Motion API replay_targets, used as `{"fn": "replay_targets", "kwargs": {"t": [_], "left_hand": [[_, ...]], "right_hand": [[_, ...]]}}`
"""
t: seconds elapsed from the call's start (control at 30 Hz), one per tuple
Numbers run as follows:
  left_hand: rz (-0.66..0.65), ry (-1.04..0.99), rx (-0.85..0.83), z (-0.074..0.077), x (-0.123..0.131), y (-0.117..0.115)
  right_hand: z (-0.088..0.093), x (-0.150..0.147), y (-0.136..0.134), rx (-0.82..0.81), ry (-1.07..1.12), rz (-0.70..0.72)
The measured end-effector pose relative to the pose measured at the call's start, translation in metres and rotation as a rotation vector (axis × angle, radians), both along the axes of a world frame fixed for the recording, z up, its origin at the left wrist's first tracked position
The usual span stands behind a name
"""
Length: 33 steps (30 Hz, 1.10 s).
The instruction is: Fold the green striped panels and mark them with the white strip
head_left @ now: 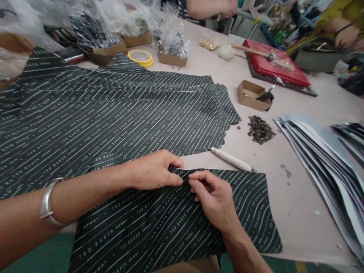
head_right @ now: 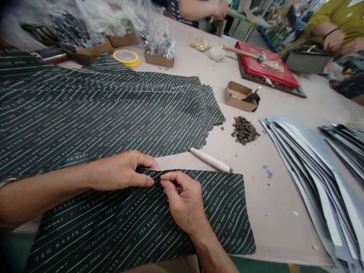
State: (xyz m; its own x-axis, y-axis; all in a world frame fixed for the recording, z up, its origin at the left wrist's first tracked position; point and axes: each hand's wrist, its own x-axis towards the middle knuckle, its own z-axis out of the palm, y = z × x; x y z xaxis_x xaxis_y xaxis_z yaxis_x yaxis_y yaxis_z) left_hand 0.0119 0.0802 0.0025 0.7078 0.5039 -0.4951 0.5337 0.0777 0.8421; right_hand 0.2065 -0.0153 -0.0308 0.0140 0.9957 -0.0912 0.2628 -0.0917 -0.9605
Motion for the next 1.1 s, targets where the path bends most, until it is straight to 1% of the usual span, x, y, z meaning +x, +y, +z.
{"fn": "replay_targets", "kwargs": {"t": [0.07,0.17,0.23,0.3,0.37,0.47,0.53,0.77,0.93,1.1], "left_hand": [[-0.013,0.011,0.076,0.003,0.001,-0.003],[0.0,0.075,0.261,0.006,0.005,-0.011],[0.016,0.122,0.402,0.007,0.008,-0.017],[-0.003,0.147,0.535,0.007,0.01,-0.023],[-0.044,0.135,0.638,0.006,0.01,-0.027],[-0.094,0.097,0.776,0.004,0.007,-0.032],[-0.108,0.096,0.88,0.002,0.003,-0.036],[-0.078,-0.023,1.223,0.001,-0.003,-0.051],[-0.055,-0.058,1.369,0.003,-0.005,-0.066],[-0.054,-0.114,1.384,0.002,-0.006,-0.076]], "right_hand": [[-0.001,0.0,0.0,0.005,-0.016,0.02],[-0.004,0.001,-0.002,0.041,-0.049,0.055],[-0.006,0.001,-0.004,0.107,-0.087,0.044],[-0.007,0.001,-0.005,0.197,-0.135,0.015],[-0.007,0.003,-0.006,0.273,-0.189,0.022],[-0.006,0.005,-0.005,0.372,-0.291,0.121],[-0.004,0.007,-0.006,0.455,-0.368,0.157],[-0.003,0.004,-0.015,0.718,-0.588,0.097],[0.0,0.001,-0.024,0.818,-0.629,0.075],[0.005,0.0,-0.033,0.824,-0.641,0.084]]}}
